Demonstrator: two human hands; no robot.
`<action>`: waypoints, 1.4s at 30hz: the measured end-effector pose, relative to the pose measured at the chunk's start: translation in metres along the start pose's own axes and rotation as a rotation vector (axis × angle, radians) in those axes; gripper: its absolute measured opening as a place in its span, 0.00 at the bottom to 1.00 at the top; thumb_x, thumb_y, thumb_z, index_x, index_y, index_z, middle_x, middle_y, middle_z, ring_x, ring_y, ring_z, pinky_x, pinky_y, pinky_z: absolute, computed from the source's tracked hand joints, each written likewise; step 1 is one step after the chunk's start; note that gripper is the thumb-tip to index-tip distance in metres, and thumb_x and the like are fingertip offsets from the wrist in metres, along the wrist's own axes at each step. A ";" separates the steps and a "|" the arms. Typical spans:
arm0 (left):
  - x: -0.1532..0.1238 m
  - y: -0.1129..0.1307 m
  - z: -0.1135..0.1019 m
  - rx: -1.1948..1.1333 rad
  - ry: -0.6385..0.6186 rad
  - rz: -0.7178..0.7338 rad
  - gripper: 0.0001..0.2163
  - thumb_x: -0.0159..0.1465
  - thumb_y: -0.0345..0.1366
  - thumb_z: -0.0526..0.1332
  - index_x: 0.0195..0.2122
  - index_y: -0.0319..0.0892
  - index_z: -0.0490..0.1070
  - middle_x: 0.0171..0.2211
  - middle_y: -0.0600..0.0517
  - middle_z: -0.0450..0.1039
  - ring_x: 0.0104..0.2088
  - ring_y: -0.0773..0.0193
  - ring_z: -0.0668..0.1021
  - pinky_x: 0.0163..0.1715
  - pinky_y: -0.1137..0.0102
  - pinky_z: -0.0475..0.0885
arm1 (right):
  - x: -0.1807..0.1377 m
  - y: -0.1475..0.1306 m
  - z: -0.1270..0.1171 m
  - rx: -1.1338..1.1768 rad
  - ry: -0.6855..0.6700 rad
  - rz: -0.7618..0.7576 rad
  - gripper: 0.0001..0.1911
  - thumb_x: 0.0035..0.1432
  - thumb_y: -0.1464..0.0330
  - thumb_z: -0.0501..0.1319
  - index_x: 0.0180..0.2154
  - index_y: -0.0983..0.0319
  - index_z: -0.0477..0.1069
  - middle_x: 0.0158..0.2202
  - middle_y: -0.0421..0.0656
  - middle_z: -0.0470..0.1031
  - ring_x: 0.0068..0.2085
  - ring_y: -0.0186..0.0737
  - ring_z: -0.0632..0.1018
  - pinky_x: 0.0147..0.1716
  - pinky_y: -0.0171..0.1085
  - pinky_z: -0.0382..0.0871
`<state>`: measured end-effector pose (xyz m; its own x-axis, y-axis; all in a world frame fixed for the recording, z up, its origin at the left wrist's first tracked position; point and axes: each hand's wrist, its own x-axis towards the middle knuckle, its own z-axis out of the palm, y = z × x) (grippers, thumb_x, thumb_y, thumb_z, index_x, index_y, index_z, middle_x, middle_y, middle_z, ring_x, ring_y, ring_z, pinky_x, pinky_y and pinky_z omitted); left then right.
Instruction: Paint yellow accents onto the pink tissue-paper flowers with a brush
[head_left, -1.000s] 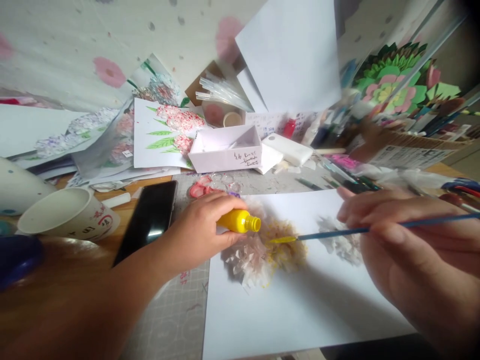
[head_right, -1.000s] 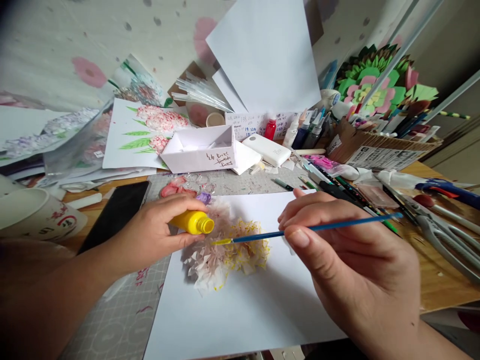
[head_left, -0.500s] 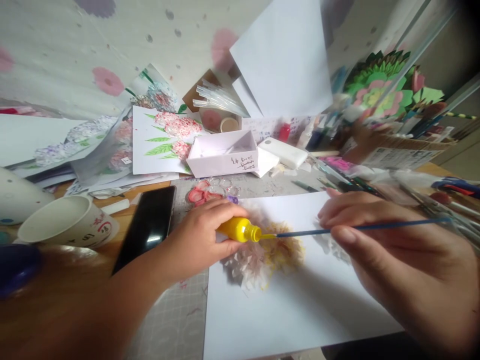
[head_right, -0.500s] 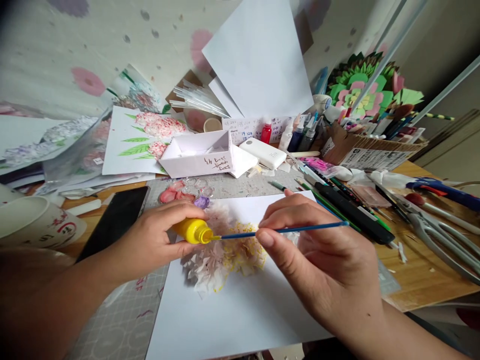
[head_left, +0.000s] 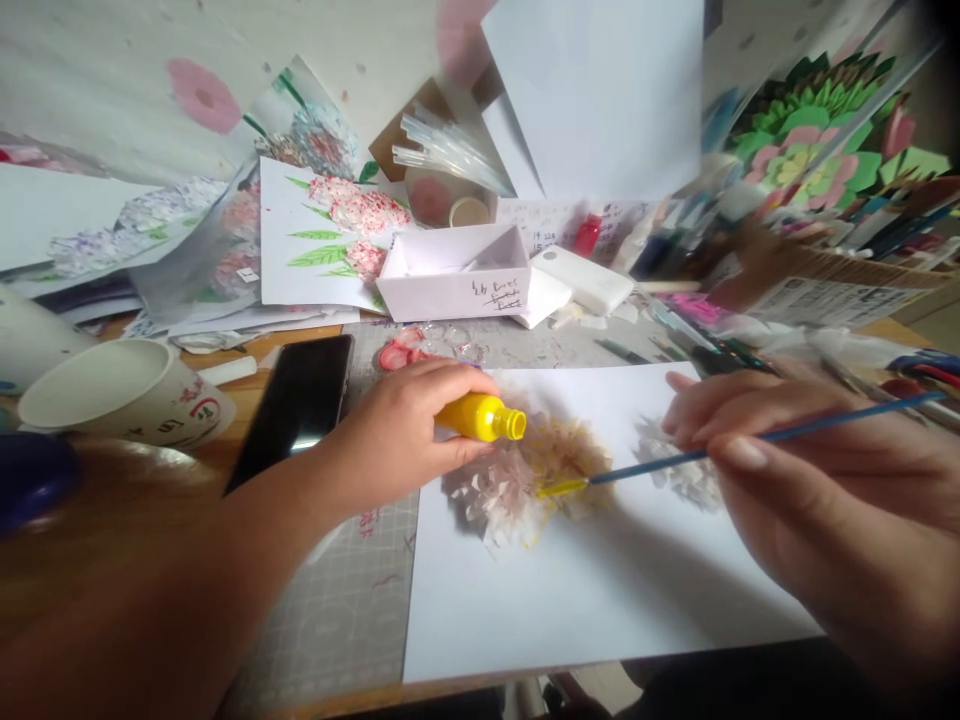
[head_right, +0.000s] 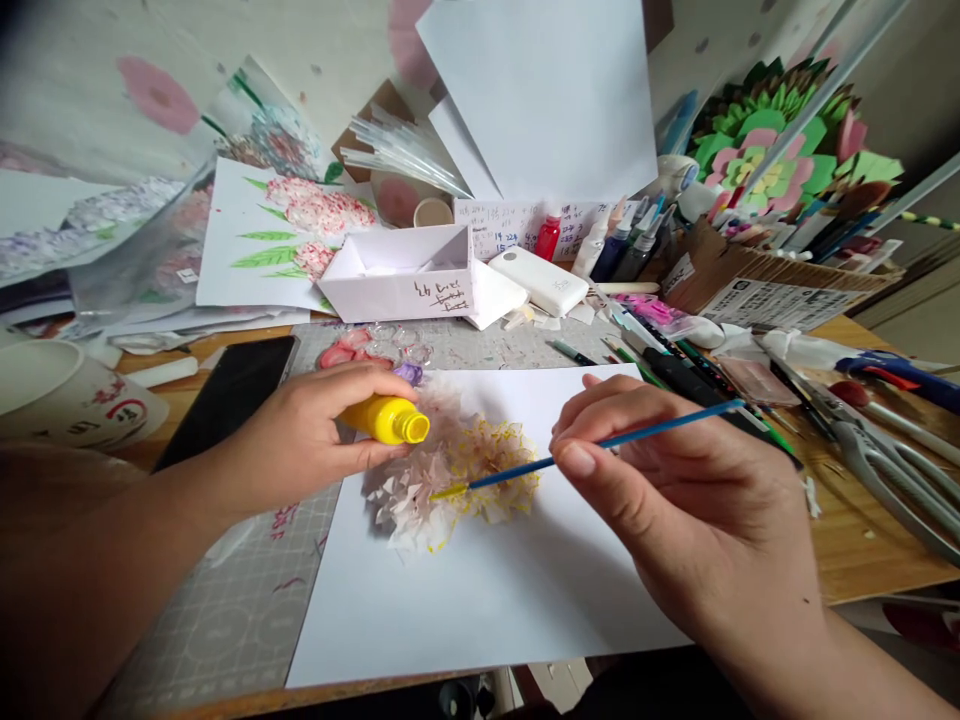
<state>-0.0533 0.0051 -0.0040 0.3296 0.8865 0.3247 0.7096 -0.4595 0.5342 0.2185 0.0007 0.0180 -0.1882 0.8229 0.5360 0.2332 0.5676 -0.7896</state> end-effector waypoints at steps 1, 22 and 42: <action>0.000 0.000 0.000 0.005 -0.001 -0.001 0.11 0.56 0.32 0.69 0.40 0.46 0.74 0.39 0.55 0.80 0.40 0.61 0.79 0.42 0.67 0.72 | 0.000 0.001 0.000 -0.016 -0.045 0.017 0.07 0.56 0.72 0.68 0.31 0.51 0.79 0.30 0.38 0.80 0.38 0.43 0.81 0.48 0.46 0.76; 0.000 0.000 0.000 0.005 -0.012 -0.005 0.13 0.55 0.31 0.71 0.41 0.45 0.74 0.40 0.56 0.80 0.41 0.61 0.79 0.44 0.69 0.69 | -0.002 -0.002 0.003 -0.153 -0.237 0.004 0.06 0.56 0.67 0.68 0.28 0.52 0.76 0.29 0.37 0.81 0.35 0.42 0.82 0.56 0.47 0.72; 0.000 -0.002 0.001 -0.005 0.003 0.034 0.13 0.54 0.28 0.71 0.40 0.42 0.75 0.40 0.55 0.80 0.40 0.63 0.79 0.42 0.70 0.70 | -0.002 0.000 0.006 -0.151 -0.206 -0.023 0.06 0.57 0.70 0.67 0.29 0.52 0.76 0.30 0.35 0.80 0.37 0.38 0.81 0.55 0.40 0.72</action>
<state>-0.0537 0.0057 -0.0057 0.3521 0.8701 0.3450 0.6946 -0.4899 0.5268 0.2134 -0.0011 0.0152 -0.3816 0.7963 0.4693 0.3639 0.5962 -0.7157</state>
